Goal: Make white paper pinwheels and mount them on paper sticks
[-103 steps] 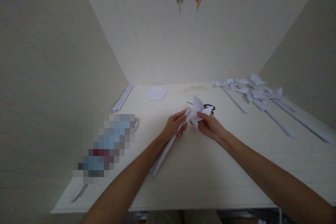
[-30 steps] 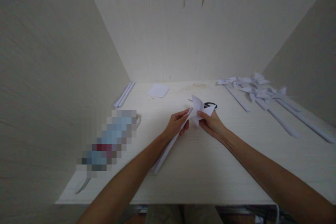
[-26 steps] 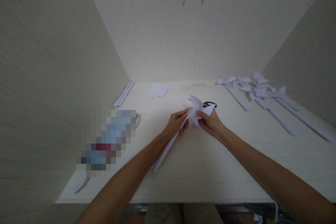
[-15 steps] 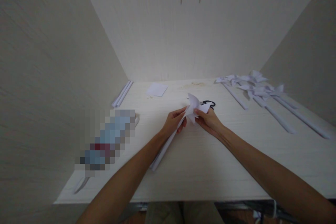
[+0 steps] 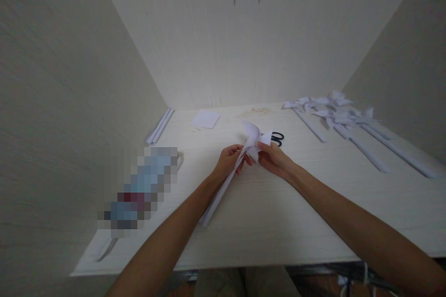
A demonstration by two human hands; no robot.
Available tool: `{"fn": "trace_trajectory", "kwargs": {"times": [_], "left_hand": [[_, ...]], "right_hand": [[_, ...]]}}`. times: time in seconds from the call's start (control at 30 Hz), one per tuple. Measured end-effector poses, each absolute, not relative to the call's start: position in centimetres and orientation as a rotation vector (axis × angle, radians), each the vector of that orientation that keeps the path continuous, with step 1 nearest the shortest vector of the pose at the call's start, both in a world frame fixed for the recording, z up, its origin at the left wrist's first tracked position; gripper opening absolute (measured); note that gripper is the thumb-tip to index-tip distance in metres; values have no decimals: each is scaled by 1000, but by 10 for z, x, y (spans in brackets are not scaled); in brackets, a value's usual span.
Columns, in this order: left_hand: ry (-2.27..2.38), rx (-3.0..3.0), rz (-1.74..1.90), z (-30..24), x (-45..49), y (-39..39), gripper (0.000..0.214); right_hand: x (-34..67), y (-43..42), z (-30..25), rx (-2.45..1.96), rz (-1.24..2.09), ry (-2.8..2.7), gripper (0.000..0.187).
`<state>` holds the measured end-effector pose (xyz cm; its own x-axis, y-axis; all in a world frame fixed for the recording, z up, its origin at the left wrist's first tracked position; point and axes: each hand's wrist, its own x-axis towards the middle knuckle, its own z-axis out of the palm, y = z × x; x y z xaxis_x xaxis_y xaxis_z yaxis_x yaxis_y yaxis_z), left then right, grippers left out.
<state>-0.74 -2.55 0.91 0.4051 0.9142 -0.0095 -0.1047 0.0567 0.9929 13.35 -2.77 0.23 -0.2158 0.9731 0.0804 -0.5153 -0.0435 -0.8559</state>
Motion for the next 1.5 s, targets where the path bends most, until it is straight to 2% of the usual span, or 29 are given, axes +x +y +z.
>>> {"fn": "trace_trajectory", "kwargs": {"times": [0.13, 1.5], "left_hand": [[813, 1281, 926, 12, -6, -27, 33], [847, 1477, 919, 20, -6, -37, 34]], "right_hand": [[134, -27, 2, -649, 1651, -872, 22], [131, -24, -2, -700, 1479, -749, 21]]}}
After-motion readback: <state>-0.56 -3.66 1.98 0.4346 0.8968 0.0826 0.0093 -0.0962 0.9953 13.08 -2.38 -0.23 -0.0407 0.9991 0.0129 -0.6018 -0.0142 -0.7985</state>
